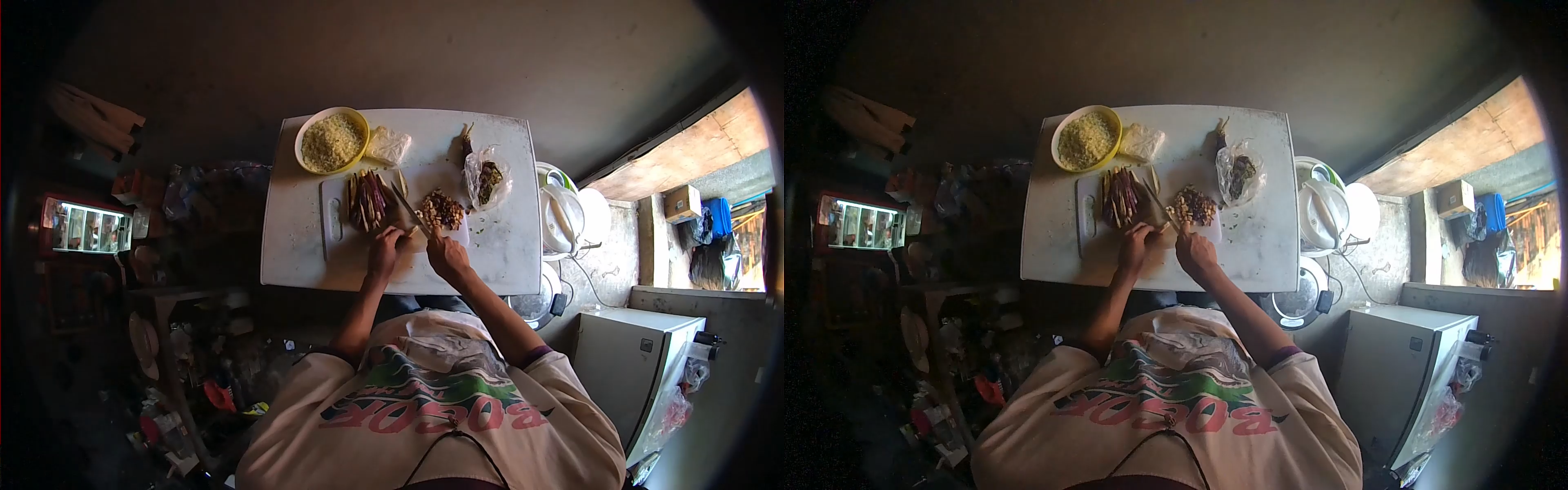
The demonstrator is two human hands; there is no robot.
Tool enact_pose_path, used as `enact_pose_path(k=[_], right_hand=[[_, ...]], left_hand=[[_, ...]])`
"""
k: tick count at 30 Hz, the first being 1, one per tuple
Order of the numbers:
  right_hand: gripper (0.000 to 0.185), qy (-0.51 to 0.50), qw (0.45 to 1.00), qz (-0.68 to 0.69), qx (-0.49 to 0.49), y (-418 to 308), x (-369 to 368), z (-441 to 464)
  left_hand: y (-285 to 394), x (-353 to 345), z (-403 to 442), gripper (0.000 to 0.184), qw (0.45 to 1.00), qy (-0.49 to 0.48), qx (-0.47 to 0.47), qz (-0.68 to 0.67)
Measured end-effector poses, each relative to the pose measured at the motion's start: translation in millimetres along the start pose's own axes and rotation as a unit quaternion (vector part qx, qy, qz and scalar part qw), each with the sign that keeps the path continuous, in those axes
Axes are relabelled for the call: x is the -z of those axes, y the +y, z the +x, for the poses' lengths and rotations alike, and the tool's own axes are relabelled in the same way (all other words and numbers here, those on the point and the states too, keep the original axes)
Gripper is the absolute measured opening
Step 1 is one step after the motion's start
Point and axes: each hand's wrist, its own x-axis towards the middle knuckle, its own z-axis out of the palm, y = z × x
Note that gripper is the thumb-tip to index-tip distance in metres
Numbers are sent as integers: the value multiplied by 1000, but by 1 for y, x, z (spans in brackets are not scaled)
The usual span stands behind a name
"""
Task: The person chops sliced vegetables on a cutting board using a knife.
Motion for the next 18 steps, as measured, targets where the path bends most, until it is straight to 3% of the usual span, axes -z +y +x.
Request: enact_pose_path(k=[3,5,11,13,18], right_hand=[[39,-29,999,9,-15,-45,56,-25],[20,-74,995,2,-64,-51,63,-35],[32,-29,999,-3,-23,-37,25,-17],[43,-14,1000,-15,-10,-32,21,-5],[38,14,1000,18,-1,-10,8,4]], left_hand=[[-5,-5,2,21,1000,-10,11,9],[-13,-10,3,21,1000,-7,7,11],[-11,-10,0,22,1000,-17,13,13],[-14,-10,0,19,1000,-6,-29,9],[-4,-5,4,11,999,15,-35,2]])
